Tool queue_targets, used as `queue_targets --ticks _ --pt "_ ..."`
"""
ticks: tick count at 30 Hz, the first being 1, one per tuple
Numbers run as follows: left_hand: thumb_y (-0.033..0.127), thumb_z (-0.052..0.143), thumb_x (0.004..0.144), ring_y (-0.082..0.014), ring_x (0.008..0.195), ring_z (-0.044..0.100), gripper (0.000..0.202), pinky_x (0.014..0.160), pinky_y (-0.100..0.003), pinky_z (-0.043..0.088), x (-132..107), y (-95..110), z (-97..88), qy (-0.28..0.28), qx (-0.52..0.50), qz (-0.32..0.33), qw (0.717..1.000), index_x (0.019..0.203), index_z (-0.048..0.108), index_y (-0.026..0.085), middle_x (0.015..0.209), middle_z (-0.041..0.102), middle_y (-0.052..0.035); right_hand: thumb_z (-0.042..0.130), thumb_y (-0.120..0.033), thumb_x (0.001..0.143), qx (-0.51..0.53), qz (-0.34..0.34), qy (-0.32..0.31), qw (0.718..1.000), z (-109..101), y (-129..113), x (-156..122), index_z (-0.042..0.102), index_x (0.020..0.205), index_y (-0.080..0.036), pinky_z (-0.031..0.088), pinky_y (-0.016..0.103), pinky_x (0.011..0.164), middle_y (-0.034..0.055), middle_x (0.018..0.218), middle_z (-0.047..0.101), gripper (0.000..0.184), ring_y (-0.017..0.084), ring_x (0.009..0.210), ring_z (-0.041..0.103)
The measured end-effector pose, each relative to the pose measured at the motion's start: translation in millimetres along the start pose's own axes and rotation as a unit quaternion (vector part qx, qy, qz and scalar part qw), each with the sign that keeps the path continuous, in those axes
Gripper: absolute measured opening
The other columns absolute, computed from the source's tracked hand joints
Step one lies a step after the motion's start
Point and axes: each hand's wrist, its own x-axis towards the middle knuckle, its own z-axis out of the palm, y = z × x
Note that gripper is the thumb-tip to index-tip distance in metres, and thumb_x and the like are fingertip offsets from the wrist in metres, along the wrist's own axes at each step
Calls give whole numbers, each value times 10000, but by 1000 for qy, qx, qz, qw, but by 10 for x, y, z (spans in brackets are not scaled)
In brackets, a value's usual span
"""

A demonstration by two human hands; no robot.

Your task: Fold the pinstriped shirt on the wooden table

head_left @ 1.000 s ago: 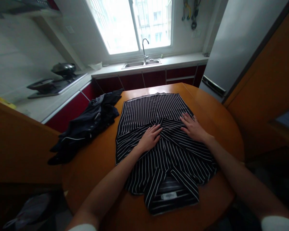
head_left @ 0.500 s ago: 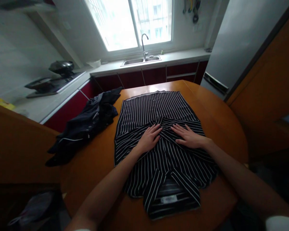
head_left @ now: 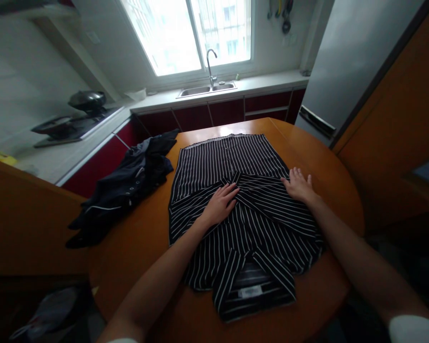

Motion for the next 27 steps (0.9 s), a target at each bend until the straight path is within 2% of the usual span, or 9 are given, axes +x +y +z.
queue_targets --ticks 4,7,10,12,16,27 --pt "346 426 1028 -223 1525 251 495 1259 -474 213 3 -11 9 1 2 1 1000 1519 436 285 1630 332 -6 179 -495 1032 37 19 62 997 -66 2 8 253 1585 -49 89 669 1195 209 1646 207 714 334 1539 131" --pt "347 430 1027 -228 1523 255 494 1257 -479 214 1 -15 13 2 4 1 1000 1516 441 276 1630 332 -13 190 -427 1032 52 -39 83 994 -112 -68 -4 258 1588 -65 111 617 1218 176 1654 213 668 304 1543 130" --pt "345 425 1028 -230 1523 256 493 1255 -491 218 1 -9 7 0 2 2 1000 1518 436 290 1630 332 -9 221 -423 1028 45 -123 44 990 -85 -141 -33 308 1586 -149 111 592 1229 112 1660 231 627 276 1544 137" --pt "344 422 1028 -232 1524 253 495 1254 -493 219 2 -2 0 -2 3 1 1000 1521 432 297 1631 331 -4 251 -459 1026 23 -150 4 988 -29 -159 -50 335 1578 -189 98 620 1220 92 1664 224 621 281 1545 131" --pt "346 424 1027 -234 1522 258 491 1252 -493 226 0 -1 -2 -3 2 2 1000 1516 438 302 1632 327 1 288 -535 1017 -17 -137 -44 989 74 -126 -47 303 1591 -212 98 646 1208 103 1673 177 658 292 1546 125" --pt "336 435 1023 -236 1524 253 490 1254 -494 220 0 15 -9 2 -4 1 1000 1511 447 294 1629 334 -9 284 -534 1014 -26 -137 -58 989 43 -107 -31 285 1596 -195 88 652 1202 114 1676 150 674 294 1548 107"
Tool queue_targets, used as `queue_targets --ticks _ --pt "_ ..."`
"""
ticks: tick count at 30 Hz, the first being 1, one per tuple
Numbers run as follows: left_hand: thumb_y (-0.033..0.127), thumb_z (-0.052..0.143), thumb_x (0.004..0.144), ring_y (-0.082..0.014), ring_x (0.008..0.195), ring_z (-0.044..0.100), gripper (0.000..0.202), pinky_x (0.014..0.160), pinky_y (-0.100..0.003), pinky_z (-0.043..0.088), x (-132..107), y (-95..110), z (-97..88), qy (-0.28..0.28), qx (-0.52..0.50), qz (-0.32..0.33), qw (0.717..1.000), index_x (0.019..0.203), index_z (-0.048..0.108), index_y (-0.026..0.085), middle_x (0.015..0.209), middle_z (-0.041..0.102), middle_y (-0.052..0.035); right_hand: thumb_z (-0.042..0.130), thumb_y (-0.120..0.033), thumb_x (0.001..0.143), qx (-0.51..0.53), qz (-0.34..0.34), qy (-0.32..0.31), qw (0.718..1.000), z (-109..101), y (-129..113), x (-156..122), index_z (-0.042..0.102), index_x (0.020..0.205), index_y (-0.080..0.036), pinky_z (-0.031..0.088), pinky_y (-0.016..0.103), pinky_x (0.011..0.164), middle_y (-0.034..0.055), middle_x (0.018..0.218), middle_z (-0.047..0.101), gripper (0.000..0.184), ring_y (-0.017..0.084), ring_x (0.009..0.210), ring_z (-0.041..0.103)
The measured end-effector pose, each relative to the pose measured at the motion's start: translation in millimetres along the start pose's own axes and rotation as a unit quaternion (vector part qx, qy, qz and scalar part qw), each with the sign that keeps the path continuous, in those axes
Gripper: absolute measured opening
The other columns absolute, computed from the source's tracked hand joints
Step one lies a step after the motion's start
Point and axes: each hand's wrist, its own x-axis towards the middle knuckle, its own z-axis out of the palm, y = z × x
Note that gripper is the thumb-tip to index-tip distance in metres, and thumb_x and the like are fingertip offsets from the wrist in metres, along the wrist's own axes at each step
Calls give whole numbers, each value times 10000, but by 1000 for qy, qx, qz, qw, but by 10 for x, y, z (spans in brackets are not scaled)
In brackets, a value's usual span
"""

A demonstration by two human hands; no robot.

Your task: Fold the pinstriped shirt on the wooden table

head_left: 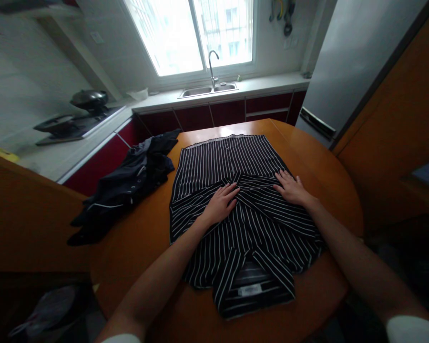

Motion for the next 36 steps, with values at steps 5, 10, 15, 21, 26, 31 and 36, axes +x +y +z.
queue_targets --ticks 5,10,15,21,26,31,36 --pt "344 429 1027 -237 1526 248 488 1254 -495 221 0 17 -21 -6 1 -4 1000 1512 446 295 1629 333 -6 294 -530 1016 2 -1 -4 1000 -7 2 -2 283 1598 -216 85 643 1207 102 1679 141 661 287 1549 98" --pt "348 422 1033 -237 1528 241 482 1256 -493 210 0 -10 -5 -4 -2 -1 1000 1511 450 289 1634 325 -9 299 -529 1016 2 0 -8 1000 -4 14 -1 280 1598 -208 85 643 1207 103 1680 138 665 279 1550 99" --pt "341 416 1036 -238 1535 215 499 1258 -483 182 5 4 17 -23 -8 -12 1000 1531 421 275 1648 293 -22 271 -535 1016 -4 3 -12 1000 -1 20 1 268 1601 -187 85 640 1209 100 1682 127 681 270 1552 90" --pt "428 452 1031 -282 1546 161 562 1232 -507 207 -60 75 -570 -126 -81 -7 989 1572 318 358 1680 181 -10 276 -544 1009 -11 0 -14 1000 -18 17 -6 281 1599 -237 102 630 1212 84 1681 156 665 286 1547 115" --pt "423 510 983 -213 1302 550 515 1091 -329 422 -227 -355 -1233 -56 -70 -63 994 1467 512 244 1457 564 -65 260 -537 1011 -10 -1 -15 1000 -24 18 -15 288 1595 -202 89 641 1208 95 1679 160 674 284 1549 108" --pt "433 704 791 -179 802 646 410 725 -250 489 -470 -1025 -1378 -69 -56 -240 967 1106 731 173 954 716 -46 253 -540 1008 -10 -6 -14 1000 3 41 -15 288 1595 -203 104 651 1203 97 1680 157 677 303 1545 120" --pt "561 811 598 -160 684 547 450 621 -244 394 -686 -1397 -1351 -131 -107 -307 937 808 746 168 729 614 -6 244 -533 1004 -23 0 -8 1000 17 40 -19 310 1588 -206 127 644 1206 92 1674 189 672 308 1541 142"
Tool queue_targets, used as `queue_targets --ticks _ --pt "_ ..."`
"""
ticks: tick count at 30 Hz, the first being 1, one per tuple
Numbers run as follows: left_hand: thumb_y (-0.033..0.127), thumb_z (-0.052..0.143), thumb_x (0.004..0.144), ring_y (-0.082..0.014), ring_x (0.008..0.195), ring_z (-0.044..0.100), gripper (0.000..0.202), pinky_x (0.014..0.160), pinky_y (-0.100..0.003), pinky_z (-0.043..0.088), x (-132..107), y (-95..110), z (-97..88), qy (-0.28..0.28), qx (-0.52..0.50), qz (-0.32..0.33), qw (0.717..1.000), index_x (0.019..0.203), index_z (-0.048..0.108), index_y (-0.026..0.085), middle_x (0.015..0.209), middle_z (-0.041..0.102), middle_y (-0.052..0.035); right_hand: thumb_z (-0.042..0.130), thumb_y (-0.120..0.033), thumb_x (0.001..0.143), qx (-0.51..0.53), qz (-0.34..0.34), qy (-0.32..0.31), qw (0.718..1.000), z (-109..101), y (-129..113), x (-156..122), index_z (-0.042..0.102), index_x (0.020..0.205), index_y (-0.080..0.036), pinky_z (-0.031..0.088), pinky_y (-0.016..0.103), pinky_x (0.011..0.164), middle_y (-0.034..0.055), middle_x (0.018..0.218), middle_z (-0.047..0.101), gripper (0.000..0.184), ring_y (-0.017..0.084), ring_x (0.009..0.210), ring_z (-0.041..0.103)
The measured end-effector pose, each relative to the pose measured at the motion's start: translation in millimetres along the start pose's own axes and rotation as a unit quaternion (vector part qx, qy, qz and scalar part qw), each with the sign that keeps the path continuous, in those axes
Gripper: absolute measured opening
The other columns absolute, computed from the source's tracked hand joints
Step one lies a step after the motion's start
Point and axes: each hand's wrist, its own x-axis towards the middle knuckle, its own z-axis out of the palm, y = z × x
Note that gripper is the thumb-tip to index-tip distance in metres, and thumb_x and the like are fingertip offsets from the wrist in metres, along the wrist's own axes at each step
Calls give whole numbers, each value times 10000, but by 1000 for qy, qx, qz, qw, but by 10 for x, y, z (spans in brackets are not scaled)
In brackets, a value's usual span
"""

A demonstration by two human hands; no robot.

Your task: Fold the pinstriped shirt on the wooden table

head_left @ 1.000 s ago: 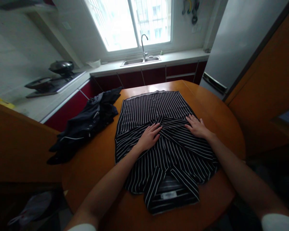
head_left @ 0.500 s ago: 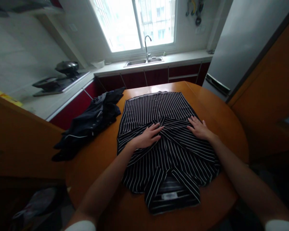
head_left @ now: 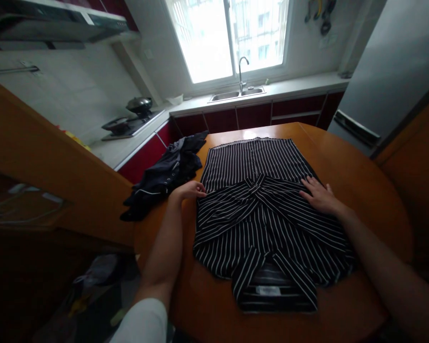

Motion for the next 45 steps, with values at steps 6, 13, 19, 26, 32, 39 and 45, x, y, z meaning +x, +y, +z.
queue_targets --ticks 6,13,19,26,32,39,45 --pt "602 787 573 -147 652 497 476 605 -252 349 -10 -83 -22 -60 -26 3 998 733 724 158 658 601 0 243 -551 991 -2 2 9 1000 43 44 22 324 1579 -191 138 653 1203 99 1669 204 695 312 1537 157" --pt "520 765 628 -139 632 494 369 602 -245 360 21 -28 12 -62 12 13 998 677 685 163 631 585 7 232 -577 983 -2 -7 30 1000 127 145 64 356 1564 -201 155 670 1191 109 1662 230 704 323 1525 203" --pt "451 722 711 -148 729 545 382 648 -228 395 -20 217 15 14 27 56 998 961 710 163 831 631 -17 228 -586 972 1 -8 33 999 152 181 79 369 1556 -193 151 674 1189 115 1658 240 718 319 1526 203" --pt "364 677 796 -160 724 558 224 631 -244 389 -438 701 140 -28 19 121 992 923 716 184 803 639 -12 257 -542 974 -2 -6 25 1000 114 150 60 351 1561 -192 162 678 1183 136 1652 252 690 330 1520 217" --pt "351 725 770 -170 688 566 212 611 -262 394 -1332 403 526 -49 -4 37 998 926 687 213 792 645 -4 204 -553 983 -18 -3 7 1000 81 126 60 324 1571 -136 155 673 1186 147 1662 211 731 334 1528 183" --pt "411 653 823 -172 760 592 242 689 -266 445 -2066 123 1180 60 -133 -44 988 953 612 211 842 635 9 193 -566 980 -13 -6 10 1000 105 142 63 334 1561 -117 122 655 1194 157 1662 201 748 309 1536 157" --pt "340 657 790 -185 754 569 155 689 -288 424 -2087 204 1482 186 -107 -59 975 808 594 201 810 618 -13 178 -577 980 -13 -8 24 1000 118 154 71 350 1554 -117 148 665 1184 171 1651 231 755 325 1526 184"
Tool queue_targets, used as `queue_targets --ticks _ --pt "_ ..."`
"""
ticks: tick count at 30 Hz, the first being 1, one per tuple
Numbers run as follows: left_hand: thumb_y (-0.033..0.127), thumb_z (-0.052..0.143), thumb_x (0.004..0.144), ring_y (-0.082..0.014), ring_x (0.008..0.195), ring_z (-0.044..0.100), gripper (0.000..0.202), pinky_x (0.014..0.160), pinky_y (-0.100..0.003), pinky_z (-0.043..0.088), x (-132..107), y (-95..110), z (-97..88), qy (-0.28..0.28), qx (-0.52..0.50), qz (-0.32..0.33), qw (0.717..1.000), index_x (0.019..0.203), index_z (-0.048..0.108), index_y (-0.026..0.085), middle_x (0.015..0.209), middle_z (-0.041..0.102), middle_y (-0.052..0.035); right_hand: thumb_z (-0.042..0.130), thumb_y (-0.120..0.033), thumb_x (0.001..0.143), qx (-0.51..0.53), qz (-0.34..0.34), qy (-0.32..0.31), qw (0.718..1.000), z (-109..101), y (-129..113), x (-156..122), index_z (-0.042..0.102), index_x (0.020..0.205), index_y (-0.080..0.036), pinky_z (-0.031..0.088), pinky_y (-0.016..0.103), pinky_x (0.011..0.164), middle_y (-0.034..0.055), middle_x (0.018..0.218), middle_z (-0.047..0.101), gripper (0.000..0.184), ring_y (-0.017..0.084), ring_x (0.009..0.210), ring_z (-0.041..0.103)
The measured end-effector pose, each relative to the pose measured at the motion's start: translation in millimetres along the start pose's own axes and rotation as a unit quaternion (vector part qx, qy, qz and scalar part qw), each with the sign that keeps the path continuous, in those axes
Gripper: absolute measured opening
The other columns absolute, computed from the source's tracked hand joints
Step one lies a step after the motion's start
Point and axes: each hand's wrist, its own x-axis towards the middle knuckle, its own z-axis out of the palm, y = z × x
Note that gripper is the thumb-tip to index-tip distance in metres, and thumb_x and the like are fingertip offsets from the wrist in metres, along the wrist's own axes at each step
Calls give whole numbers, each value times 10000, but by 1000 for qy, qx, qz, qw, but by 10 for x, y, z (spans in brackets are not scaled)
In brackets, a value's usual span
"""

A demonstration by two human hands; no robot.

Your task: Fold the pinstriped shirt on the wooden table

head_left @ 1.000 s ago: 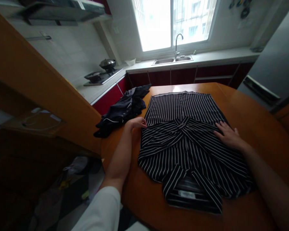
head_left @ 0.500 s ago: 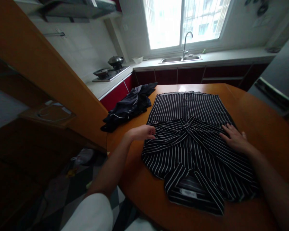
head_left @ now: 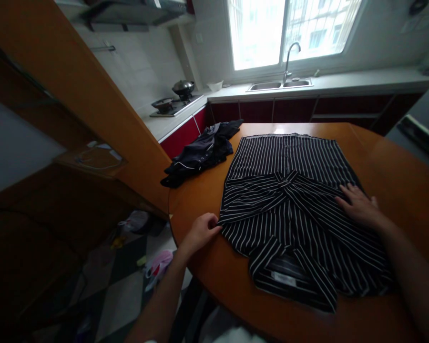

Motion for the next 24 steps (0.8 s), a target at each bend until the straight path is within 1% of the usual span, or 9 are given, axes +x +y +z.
queue_targets --ticks 5,7,9,11,14,17,22,24 --pt "277 620 805 -178 747 542 114 676 -285 401 -106 47 70 43 22 37 998 759 542 208 809 575 -9 186 -587 972 5 -1 -3 1000 8 14 14 337 1562 -129 126 644 1194 161 1658 215 762 306 1532 173" --pt "225 587 800 -173 723 524 100 665 -282 388 -144 75 130 76 37 34 996 745 504 213 776 547 3 186 -590 970 5 -1 -3 1000 9 16 16 342 1559 -129 122 644 1192 163 1658 212 763 305 1534 167" --pt "187 557 793 -169 696 499 133 654 -281 370 -175 103 212 123 60 23 990 728 447 222 746 514 14 190 -585 971 4 -1 -4 1000 9 17 17 355 1551 -128 126 651 1188 169 1656 218 757 314 1532 172" --pt "167 531 798 -169 686 485 165 651 -282 359 -202 122 292 151 74 15 986 726 396 230 738 493 18 199 -579 969 4 -1 -4 1000 10 19 18 361 1548 -132 133 651 1187 172 1652 228 749 319 1528 185" --pt "153 504 806 -180 708 499 158 663 -288 364 -241 134 366 153 79 15 985 755 380 237 764 500 12 196 -582 969 5 2 -1 1000 19 27 19 358 1550 -140 135 647 1190 167 1652 231 748 315 1528 188" --pt "171 511 819 -202 761 523 137 696 -306 376 -278 135 383 160 109 8 981 776 401 240 800 523 -4 188 -590 973 4 3 -1 1000 22 29 16 352 1556 -148 128 635 1197 159 1655 228 750 304 1531 180" --pt "236 535 848 -209 705 530 253 652 -316 343 -307 158 385 168 162 -67 970 687 340 243 701 510 -1 198 -577 979 7 9 -3 1000 -17 -4 0 362 1550 -134 130 647 1193 169 1655 222 740 324 1525 194" --pt "263 531 865 -219 703 536 279 656 -328 336 -314 172 392 165 191 -82 964 665 337 243 678 515 -11 195 -572 980 6 12 -9 1000 -33 -17 -8 355 1553 -136 130 652 1192 164 1659 210 738 324 1525 193"
